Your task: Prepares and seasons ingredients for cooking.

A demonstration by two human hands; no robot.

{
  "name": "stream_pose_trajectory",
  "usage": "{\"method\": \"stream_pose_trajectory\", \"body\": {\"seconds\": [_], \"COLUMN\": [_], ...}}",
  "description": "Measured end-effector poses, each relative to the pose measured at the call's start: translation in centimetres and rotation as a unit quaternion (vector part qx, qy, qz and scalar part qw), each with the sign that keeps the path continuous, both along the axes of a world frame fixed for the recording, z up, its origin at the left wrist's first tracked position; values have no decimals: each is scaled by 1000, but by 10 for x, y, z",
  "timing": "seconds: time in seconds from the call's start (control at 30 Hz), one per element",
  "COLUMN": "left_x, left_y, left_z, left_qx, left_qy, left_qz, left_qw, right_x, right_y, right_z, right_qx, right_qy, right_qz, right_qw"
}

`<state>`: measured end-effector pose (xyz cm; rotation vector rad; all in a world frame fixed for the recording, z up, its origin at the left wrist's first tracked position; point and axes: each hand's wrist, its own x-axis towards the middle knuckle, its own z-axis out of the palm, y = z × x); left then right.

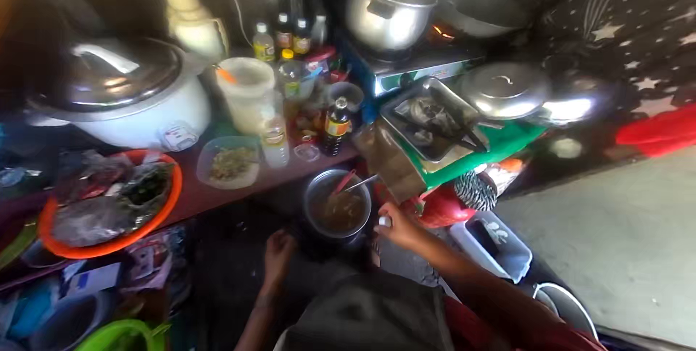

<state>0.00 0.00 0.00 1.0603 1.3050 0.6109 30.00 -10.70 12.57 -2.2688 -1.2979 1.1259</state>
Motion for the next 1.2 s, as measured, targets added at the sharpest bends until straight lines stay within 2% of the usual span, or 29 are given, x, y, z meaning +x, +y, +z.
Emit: {"method": "stream_pose_trajectory", "body": {"seconds": [0.07, 0.13, 0.2, 0.27, 0.33, 0.43, 0.5, 0.6, 0.73, 0.87, 1.03, 1.2], "left_x": [76, 148, 210, 266, 304, 326, 332, 332, 328, 333, 362, 420], "left_y": [10, 42, 79, 114, 142, 166, 177, 185, 179, 180, 213, 255], "left_z": [8, 23, 29, 28, 26, 14, 3, -12, -2, 53, 173, 283], "left_qx": [102, 188, 242, 274, 293, 291, 301, 336, 387, 459, 522, 466], "left_qy": [-9, -5, -21, -33, -11, 47, 44, 41, 75, 67, 166, 309], "left_qz": [-72, -82, -40, 40, 113, 181, 206, 216, 197, 162, 62, -28], "left_qw": [992, 979, 969, 960, 949, 938, 930, 916, 898, 871, 834, 829], "right_x": [47, 88, 125, 159, 187, 219, 236, 255, 268, 283, 310, 355], "right_y": [25, 47, 53, 51, 47, 36, 31, 24, 7, -6, 0, 21], "right_z": [4, 17, 31, 42, 49, 50, 49, 45, 50, 46, 68, 82], "right_qx": [50, 102, 142, 172, 186, 185, 179, 163, 211, 248, 269, 289], "right_qy": [-4, 7, 10, 38, 71, 106, 119, 123, 104, 105, 138, 130], "right_qz": [1, 18, 54, 93, 120, 110, 88, 53, 21, -17, -9, 45], "right_qw": [999, 995, 988, 980, 973, 971, 973, 977, 972, 963, 953, 948]}}
